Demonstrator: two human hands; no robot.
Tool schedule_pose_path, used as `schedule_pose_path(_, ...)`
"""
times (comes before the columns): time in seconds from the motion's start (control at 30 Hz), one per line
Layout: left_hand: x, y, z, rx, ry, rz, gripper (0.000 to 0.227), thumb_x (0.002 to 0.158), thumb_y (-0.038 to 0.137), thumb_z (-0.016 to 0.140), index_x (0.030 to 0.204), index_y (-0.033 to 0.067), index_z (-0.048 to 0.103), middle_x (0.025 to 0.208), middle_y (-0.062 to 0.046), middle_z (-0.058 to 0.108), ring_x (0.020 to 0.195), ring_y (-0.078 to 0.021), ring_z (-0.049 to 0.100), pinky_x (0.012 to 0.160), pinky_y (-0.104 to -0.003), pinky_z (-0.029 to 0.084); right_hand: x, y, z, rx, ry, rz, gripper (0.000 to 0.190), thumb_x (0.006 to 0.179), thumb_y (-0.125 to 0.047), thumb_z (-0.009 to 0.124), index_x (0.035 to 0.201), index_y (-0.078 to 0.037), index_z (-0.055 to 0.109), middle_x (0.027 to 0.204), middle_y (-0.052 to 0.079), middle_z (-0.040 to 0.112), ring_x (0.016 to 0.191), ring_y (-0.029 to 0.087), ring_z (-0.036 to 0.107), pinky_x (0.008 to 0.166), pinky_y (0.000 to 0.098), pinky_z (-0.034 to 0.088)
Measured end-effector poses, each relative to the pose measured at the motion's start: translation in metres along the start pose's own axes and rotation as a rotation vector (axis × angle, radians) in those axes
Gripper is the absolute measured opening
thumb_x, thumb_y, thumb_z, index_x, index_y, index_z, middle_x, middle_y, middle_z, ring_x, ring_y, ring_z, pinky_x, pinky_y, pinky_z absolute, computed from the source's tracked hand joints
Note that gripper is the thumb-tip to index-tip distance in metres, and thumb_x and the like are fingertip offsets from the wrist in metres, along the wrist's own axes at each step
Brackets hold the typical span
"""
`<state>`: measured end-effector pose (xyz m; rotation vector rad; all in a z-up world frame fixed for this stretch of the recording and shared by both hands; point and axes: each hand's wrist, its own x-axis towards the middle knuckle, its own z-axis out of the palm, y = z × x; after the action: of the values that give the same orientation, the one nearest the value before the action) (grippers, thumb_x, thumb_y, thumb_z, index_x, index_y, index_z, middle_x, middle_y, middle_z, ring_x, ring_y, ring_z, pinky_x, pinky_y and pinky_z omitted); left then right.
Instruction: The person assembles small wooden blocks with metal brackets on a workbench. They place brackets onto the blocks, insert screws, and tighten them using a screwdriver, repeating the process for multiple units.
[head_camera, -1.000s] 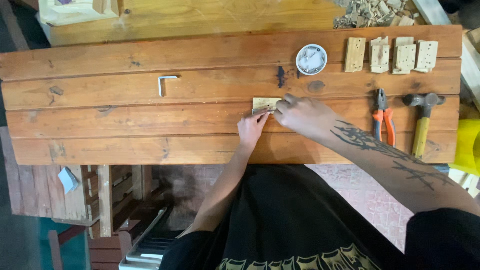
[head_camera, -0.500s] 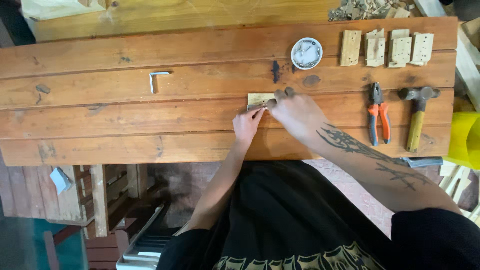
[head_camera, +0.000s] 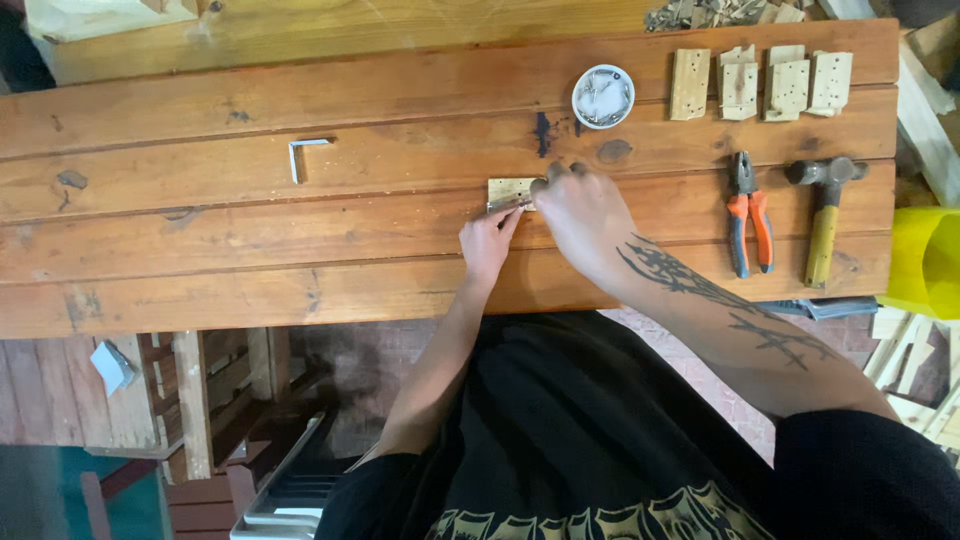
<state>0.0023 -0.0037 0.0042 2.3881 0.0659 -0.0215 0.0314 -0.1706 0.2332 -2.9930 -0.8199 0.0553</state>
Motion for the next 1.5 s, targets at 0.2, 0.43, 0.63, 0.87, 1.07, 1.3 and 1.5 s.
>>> schedule_pose_path(0.2,0.002,-0.014,0.01,-0.017,-0.017,-0.012,0.015,0.095,0.042,0.071,0.099,0.0318,0.082,0.087,-0.005,0.078,0.083,-0.0379,0.074,0.072,-0.06,0.059,0.006,-0.003,-0.003,0.073,-0.131,0.096,0.019,0.069,0.005,0.08,0.083,-0.006,0.075,0.074,0.011,0.065,0.066,0.028,0.068,0.051,0.0393,0.058)
schedule_pose_path(0.43,0.001,-0.012,0.011,0.02,0.007,-0.001,0.012,0.092,0.043,0.073,0.098,0.0362,0.082,0.078,-0.002,0.078,0.077,-0.0361,0.075,0.072,-0.054,0.062,0.016,-0.005,0.001,0.018,-0.184,0.165,0.019,0.066,0.002,0.084,0.083,-0.005,0.078,0.073,0.012,0.069,0.067,0.026,0.071,0.056,0.0366,0.061)
schedule_pose_path(0.63,0.005,-0.018,0.019,0.012,0.028,0.026,0.016,0.092,0.044,0.073,0.098,0.0328,0.082,0.08,-0.005,0.078,0.079,-0.0375,0.075,0.07,-0.058,0.061,0.007,-0.003,-0.009,0.098,-0.267,0.379,0.008,0.078,-0.004,0.075,0.085,-0.006,0.079,0.073,0.014,0.071,0.071,0.035,0.075,0.059,0.0443,0.062)
schedule_pose_path(0.87,-0.004,0.006,0.006,0.075,0.18,0.126,0.019,0.09,0.05,0.076,0.096,0.0321,0.079,0.073,-0.001,0.077,0.072,-0.0286,0.076,0.064,-0.049,0.061,-0.07,0.025,-0.013,0.223,-0.18,0.608,0.016,0.09,-0.029,0.07,0.094,-0.018,0.08,0.08,0.01,0.074,0.077,0.037,0.077,0.068,0.0481,0.063)
schedule_pose_path(1.07,0.001,-0.004,0.036,0.171,0.304,0.321,0.011,0.093,0.036,0.076,0.092,0.0249,0.074,0.076,-0.001,0.075,0.071,-0.0221,0.075,0.059,-0.039,0.061,-0.124,0.059,0.122,0.403,0.42,0.813,0.018,0.088,-0.033,0.084,0.102,-0.023,0.079,0.08,0.008,0.07,0.076,0.034,0.074,0.067,0.0474,0.06)
schedule_pose_path(1.3,-0.002,0.006,0.031,0.352,0.329,0.532,0.01,0.099,0.023,0.07,0.1,0.0142,0.066,0.081,-0.005,0.066,0.078,-0.0238,0.072,0.077,-0.033,0.059,-0.134,0.074,0.188,-0.06,0.415,0.617,0.027,0.088,-0.049,0.078,0.089,-0.023,0.075,0.083,0.0,0.068,0.088,0.022,0.072,0.086,0.0373,0.053)
schedule_pose_path(1.5,-0.006,-0.009,0.011,0.398,0.297,0.568,0.008,0.103,0.022,0.062,0.105,0.0149,0.062,0.081,-0.003,0.063,0.077,-0.0219,0.069,0.076,-0.033,0.057,-0.062,0.11,0.164,0.05,0.454,0.495,0.024,0.082,-0.034,0.082,0.097,-0.015,0.079,0.094,0.008,0.072,0.094,0.03,0.071,0.087,0.0446,0.055)
